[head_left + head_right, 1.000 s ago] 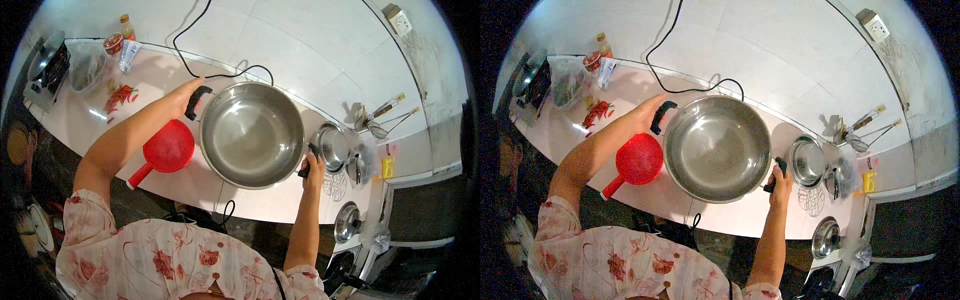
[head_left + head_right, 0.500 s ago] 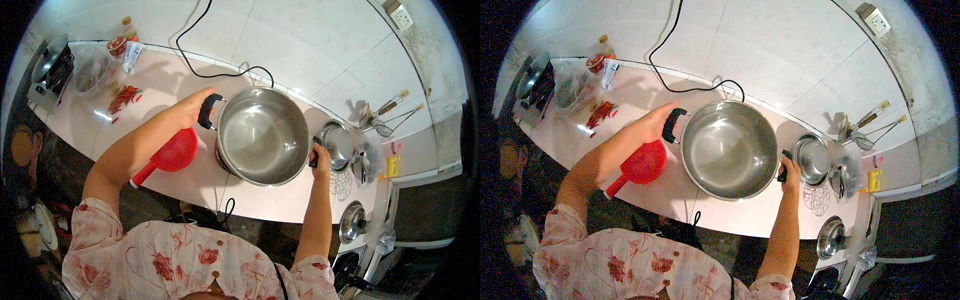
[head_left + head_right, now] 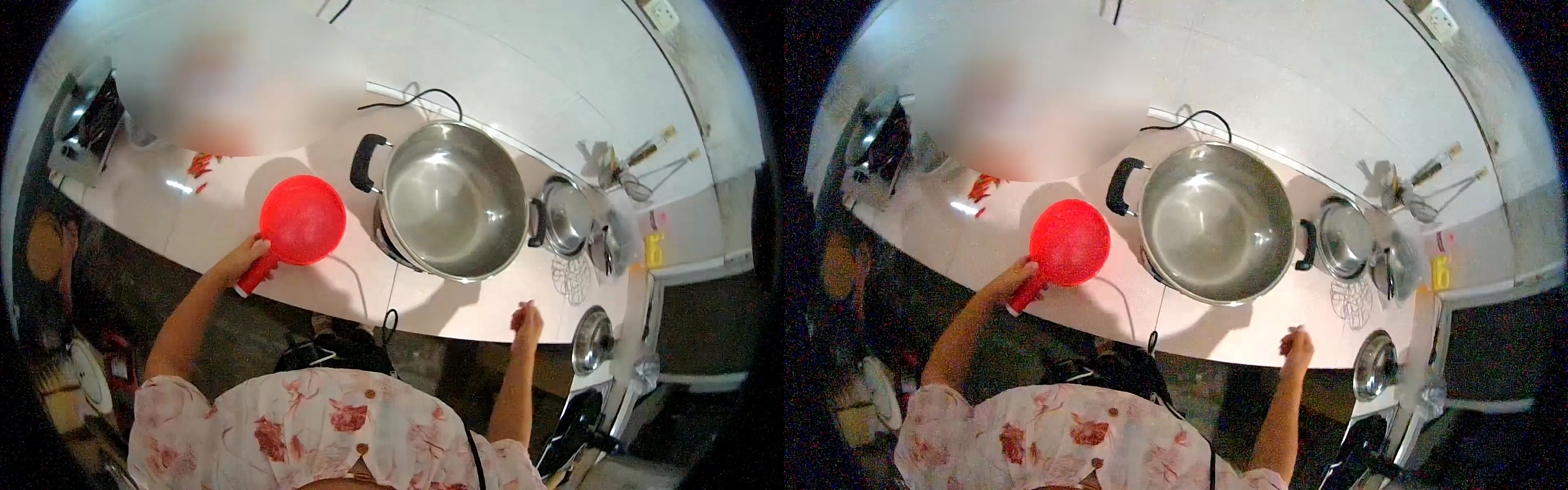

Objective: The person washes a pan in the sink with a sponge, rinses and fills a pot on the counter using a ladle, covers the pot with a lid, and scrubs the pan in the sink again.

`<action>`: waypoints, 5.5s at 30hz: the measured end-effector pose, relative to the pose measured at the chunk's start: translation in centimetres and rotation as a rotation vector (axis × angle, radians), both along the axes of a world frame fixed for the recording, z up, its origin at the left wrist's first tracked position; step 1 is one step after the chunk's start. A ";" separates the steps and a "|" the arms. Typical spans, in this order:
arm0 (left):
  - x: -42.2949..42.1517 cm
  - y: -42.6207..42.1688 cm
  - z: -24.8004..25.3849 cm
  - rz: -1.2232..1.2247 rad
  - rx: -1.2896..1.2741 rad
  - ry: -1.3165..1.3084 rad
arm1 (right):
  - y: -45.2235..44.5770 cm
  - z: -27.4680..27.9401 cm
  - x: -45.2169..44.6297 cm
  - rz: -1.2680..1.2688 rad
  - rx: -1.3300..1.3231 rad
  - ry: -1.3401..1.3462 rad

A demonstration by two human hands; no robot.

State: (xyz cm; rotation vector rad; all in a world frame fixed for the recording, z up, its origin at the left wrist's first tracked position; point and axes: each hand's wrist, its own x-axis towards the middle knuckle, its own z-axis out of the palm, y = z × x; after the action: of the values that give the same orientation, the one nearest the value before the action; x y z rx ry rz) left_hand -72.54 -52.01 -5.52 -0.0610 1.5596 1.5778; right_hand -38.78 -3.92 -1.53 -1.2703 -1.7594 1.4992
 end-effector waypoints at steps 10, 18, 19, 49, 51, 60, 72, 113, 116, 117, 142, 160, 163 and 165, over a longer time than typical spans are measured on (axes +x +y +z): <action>2.2 1.6 1.0 -0.176 -0.049 -0.167 | -10.2 -0.1 9.4 -0.022 -0.129 -0.110; 9.4 0.8 -2.2 0.006 -0.013 -0.080 | -10.9 0.7 16.5 -0.113 -0.161 -0.014; 10.9 1.1 -1.3 -0.011 -0.013 -0.073 | -10.9 0.8 17.7 -0.117 -0.141 -0.026; 65.6 61.2 11.1 -1.211 -0.052 0.000 | -17.5 2.8 69.0 -1.041 0.030 0.269; 68.4 64.7 10.7 -1.280 -0.024 0.008 | -17.5 2.8 70.4 -1.171 0.007 0.227; 74.4 74.4 7.7 -1.302 0.095 0.342 | -13.8 3.4 74.7 -1.324 -0.036 0.203; 76.3 74.9 6.4 -1.032 0.090 0.657 | -2.9 0.8 83.7 -1.079 -0.156 0.226; 87.9 70.4 5.9 -1.530 -0.242 0.051 | 27.5 -3.1 84.2 -0.078 0.210 -0.965; 87.5 70.6 5.1 -1.511 -0.276 0.055 | 26.7 -3.4 83.8 -0.264 0.401 -0.695; 87.4 70.7 5.0 -1.507 -0.268 0.050 | 26.3 -3.4 83.7 -0.260 0.404 -0.698; 86.9 71.6 5.1 -1.522 -0.311 0.067 | 21.6 -6.1 84.1 -0.532 0.281 -0.005; 87.0 71.5 5.3 -1.513 -0.299 0.035 | 22.0 -6.9 84.1 -0.540 0.255 -0.011; 87.2 71.4 5.4 -1.483 -0.318 0.069 | 22.0 -6.7 84.0 -0.555 0.244 0.021; 87.1 71.3 5.4 -1.482 -0.309 0.077 | 21.9 -6.8 84.0 -0.560 0.253 0.025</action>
State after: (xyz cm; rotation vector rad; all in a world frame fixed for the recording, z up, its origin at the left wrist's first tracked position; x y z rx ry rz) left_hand 14.59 19.28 -0.17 0.8049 1.2757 0.1674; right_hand 45.18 18.00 -8.31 -1.4417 -1.3630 0.9406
